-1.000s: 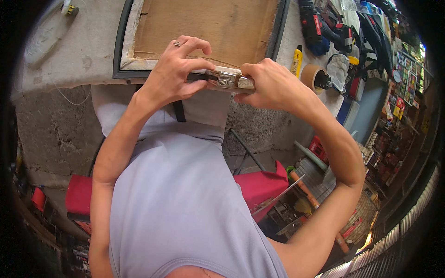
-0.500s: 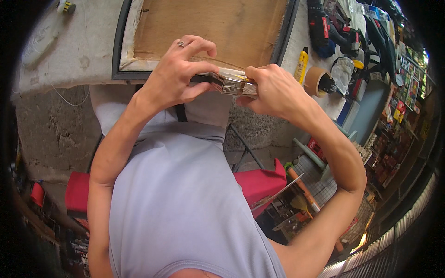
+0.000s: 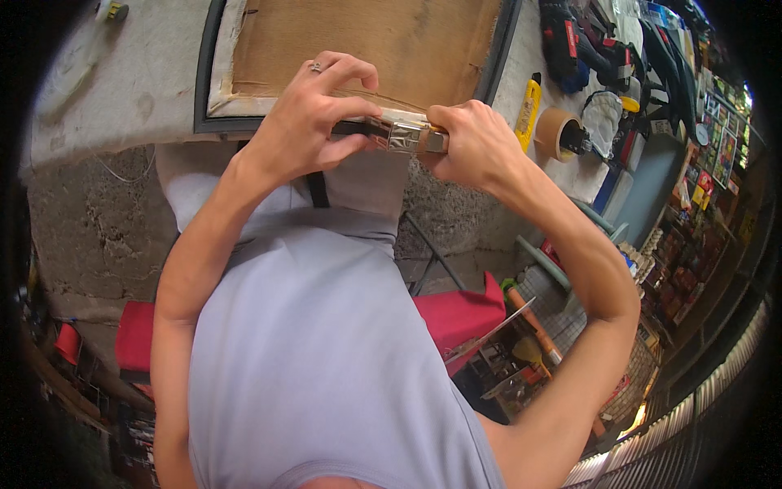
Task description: The person assembles a rectangular frame by attaching a dark border to a cardboard backing using a staple gun. They then apply brown packing tape along the edges of the frame and trim the excess with a utility knife.
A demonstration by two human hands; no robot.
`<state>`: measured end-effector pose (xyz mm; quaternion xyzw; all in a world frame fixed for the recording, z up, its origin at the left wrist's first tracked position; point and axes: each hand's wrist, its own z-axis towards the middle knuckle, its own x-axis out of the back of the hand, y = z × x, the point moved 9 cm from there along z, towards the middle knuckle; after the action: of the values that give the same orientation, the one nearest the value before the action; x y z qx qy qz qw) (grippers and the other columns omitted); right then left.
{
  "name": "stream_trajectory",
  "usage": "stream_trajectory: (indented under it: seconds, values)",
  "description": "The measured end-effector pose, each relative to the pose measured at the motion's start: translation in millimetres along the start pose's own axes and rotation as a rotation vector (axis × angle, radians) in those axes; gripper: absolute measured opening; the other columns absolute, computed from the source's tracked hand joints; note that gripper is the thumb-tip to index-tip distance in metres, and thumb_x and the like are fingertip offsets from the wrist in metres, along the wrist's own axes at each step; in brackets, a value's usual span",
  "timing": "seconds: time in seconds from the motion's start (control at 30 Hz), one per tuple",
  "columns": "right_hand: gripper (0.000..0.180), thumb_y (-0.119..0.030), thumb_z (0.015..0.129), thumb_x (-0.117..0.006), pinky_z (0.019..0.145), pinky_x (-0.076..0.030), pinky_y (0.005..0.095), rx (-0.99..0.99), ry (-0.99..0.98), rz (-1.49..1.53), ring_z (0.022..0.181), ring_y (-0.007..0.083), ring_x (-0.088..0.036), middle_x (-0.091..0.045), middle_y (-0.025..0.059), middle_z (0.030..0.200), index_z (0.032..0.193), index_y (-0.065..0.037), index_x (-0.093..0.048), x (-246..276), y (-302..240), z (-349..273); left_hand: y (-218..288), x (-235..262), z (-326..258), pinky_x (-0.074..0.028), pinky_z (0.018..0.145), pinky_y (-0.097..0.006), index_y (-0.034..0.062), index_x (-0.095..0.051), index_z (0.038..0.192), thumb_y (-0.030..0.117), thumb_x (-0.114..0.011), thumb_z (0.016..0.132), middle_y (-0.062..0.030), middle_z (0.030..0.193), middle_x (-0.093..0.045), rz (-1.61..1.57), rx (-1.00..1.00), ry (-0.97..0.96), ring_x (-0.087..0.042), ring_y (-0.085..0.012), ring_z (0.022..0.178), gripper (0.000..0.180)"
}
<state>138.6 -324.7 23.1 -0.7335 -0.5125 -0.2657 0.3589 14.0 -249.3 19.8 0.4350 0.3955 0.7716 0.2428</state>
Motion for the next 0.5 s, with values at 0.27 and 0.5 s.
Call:
stream_trajectory:
  seconds: [0.27, 0.5]
  values:
    - [0.035, -0.026, 0.069, -0.078, 0.067, -0.049, 0.0432, 0.068, -0.025, 0.198, 0.071, 0.0376, -0.064, -0.063, 0.02, 0.068, 0.085, 0.002, -0.064, 35.2, -31.1, -21.9, 8.2, 10.3, -0.7, -0.039, 0.098, -0.041, 0.0142, -0.071, 0.092, 0.016, -0.08, 0.062, -0.0044, 0.115, -0.055, -0.086, -0.071, 0.103, -0.05, -0.0288, 0.114, 0.032]
    - [0.038, -0.026, 0.071, -0.077, 0.068, -0.049, 0.0428, 0.01, -0.093, 0.095, 0.072, 0.0382, -0.064, -0.064, 0.0223, 0.072, 0.088, 0.005, -0.063, 43.9, -73.3, -12.7, 18.1, 65.5, -19.0, -0.031, 0.104, -0.043, 0.0191, -0.073, 0.092, 0.02, -0.082, 0.058, -0.0022, 0.121, -0.056, 0.12, -0.086, 0.135, -0.048, -0.0256, 0.119, 0.035]
